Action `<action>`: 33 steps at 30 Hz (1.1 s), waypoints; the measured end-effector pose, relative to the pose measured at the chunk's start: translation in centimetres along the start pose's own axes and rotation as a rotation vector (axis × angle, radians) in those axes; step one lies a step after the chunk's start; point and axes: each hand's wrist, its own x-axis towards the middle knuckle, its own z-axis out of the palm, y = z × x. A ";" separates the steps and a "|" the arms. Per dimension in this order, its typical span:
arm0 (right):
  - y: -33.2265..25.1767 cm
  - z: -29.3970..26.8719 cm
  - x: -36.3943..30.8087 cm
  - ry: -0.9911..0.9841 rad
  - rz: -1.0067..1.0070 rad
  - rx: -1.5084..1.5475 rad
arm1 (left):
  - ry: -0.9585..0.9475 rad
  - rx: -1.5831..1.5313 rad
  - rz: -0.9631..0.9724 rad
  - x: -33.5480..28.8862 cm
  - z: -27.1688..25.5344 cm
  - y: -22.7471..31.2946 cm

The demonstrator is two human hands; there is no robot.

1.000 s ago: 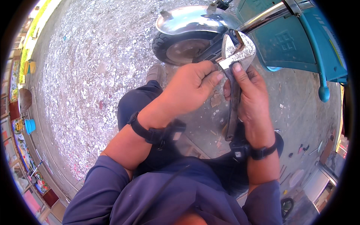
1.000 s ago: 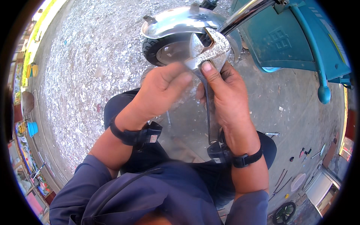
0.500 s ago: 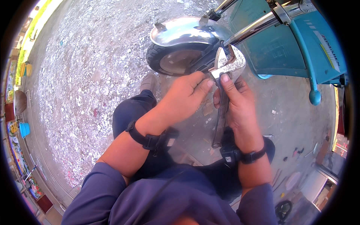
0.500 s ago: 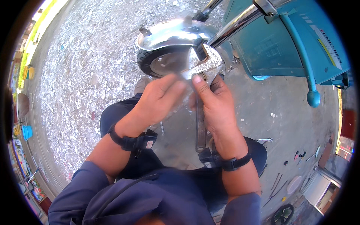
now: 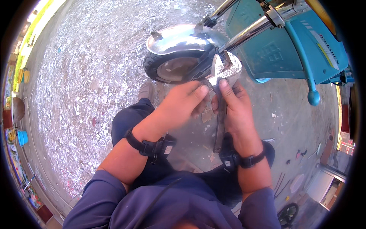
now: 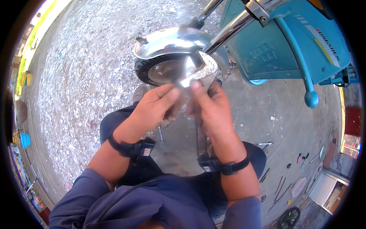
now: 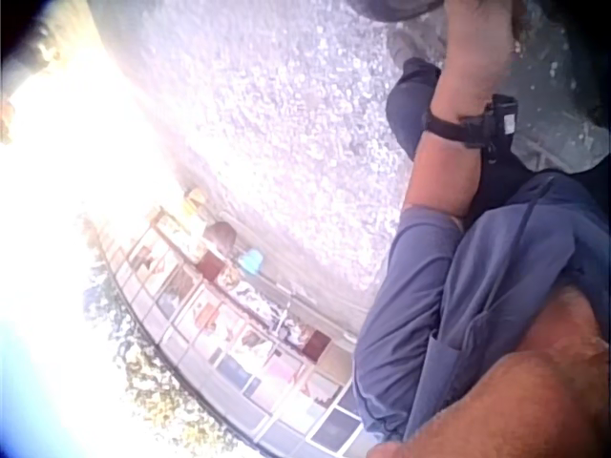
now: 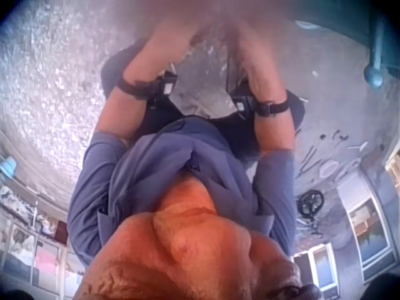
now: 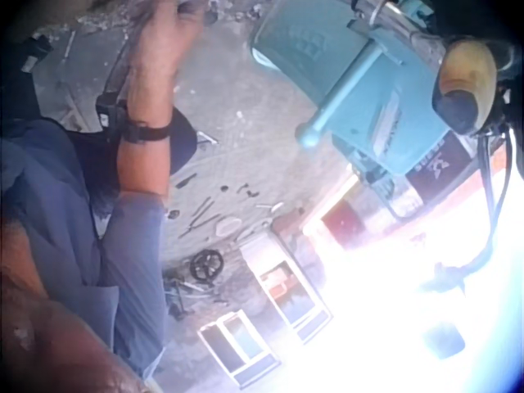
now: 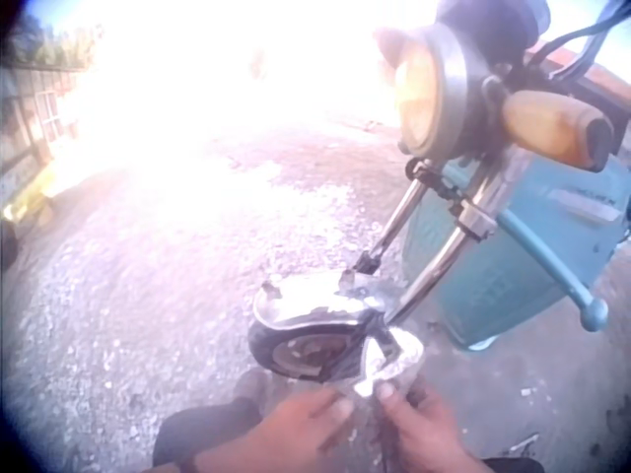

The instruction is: The person uses an adjustable wrench to loosen or tighten hardware on the front fork and handlebar assembly of a moped, then works with a small screw or fastener by hand while holding the wrench.

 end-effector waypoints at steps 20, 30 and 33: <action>-1.6 -3.9 0.1 -0.146 -0.034 0.269 | 0.193 0.022 0.121 0.5 -2.8 -1.0; -5.6 -10.6 -1.9 -0.214 -0.204 0.334 | 0.288 0.195 0.048 0.3 -5.8 -2.9; -6.8 -12.2 -2.9 -0.213 -0.260 0.357 | 0.304 0.269 0.010 0.6 -6.2 -3.7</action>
